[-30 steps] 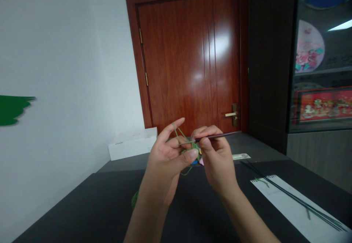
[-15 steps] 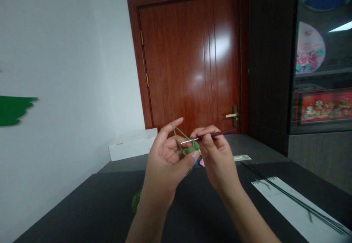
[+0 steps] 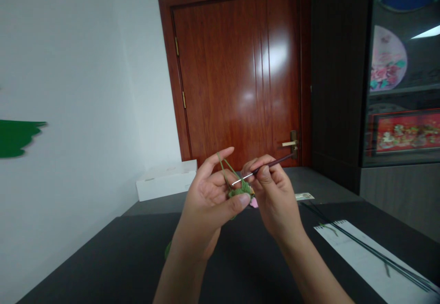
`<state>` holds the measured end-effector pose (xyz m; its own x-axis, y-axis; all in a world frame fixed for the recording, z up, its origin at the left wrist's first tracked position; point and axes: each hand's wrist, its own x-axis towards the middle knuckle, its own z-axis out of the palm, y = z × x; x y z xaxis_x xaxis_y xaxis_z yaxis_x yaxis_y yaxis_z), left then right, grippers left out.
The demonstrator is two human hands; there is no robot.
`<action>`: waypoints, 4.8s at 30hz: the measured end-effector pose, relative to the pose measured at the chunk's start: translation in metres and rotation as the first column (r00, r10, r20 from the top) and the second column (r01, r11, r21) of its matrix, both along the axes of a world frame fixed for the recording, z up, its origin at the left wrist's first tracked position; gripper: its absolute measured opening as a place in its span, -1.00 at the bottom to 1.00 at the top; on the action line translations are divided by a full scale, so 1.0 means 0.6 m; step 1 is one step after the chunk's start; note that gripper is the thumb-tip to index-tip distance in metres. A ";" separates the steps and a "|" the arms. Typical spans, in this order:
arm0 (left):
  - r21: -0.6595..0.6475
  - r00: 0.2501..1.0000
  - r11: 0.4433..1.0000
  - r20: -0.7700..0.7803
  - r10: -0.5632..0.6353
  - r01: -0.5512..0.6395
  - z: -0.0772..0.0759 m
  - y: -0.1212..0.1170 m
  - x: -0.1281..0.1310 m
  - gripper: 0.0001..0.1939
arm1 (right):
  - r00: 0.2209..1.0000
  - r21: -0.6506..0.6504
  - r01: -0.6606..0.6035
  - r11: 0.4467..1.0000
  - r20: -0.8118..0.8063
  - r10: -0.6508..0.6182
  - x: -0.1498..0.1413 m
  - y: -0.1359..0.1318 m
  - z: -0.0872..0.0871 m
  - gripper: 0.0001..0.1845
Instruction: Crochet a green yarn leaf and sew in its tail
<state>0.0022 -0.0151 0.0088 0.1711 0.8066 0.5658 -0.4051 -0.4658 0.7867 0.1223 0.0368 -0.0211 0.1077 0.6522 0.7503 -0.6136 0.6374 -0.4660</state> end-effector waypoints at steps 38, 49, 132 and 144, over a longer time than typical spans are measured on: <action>-0.041 0.984 0.983 0.028 -0.179 0.180 -0.001 0.007 -0.015 -0.32 | 0.988 0.025 -0.110 0.994 -0.102 0.112 0.008 -0.010 0.010 -0.72; 0.193 0.992 0.974 0.006 0.122 -0.121 -0.016 0.022 0.002 -0.27 | 0.591 0.565 0.689 0.454 -0.074 -0.804 0.015 0.000 0.001 -0.81; 0.055 0.984 0.985 0.078 0.162 -0.166 -0.011 0.037 0.010 -0.43 | 0.486 0.530 0.763 0.370 -0.094 -0.869 0.004 0.030 -0.046 -0.60; 0.223 0.931 0.915 -0.063 0.359 -0.337 -0.018 0.048 -0.007 -0.26 | 0.838 0.062 0.537 0.841 0.074 -0.540 0.021 0.011 -0.012 -0.83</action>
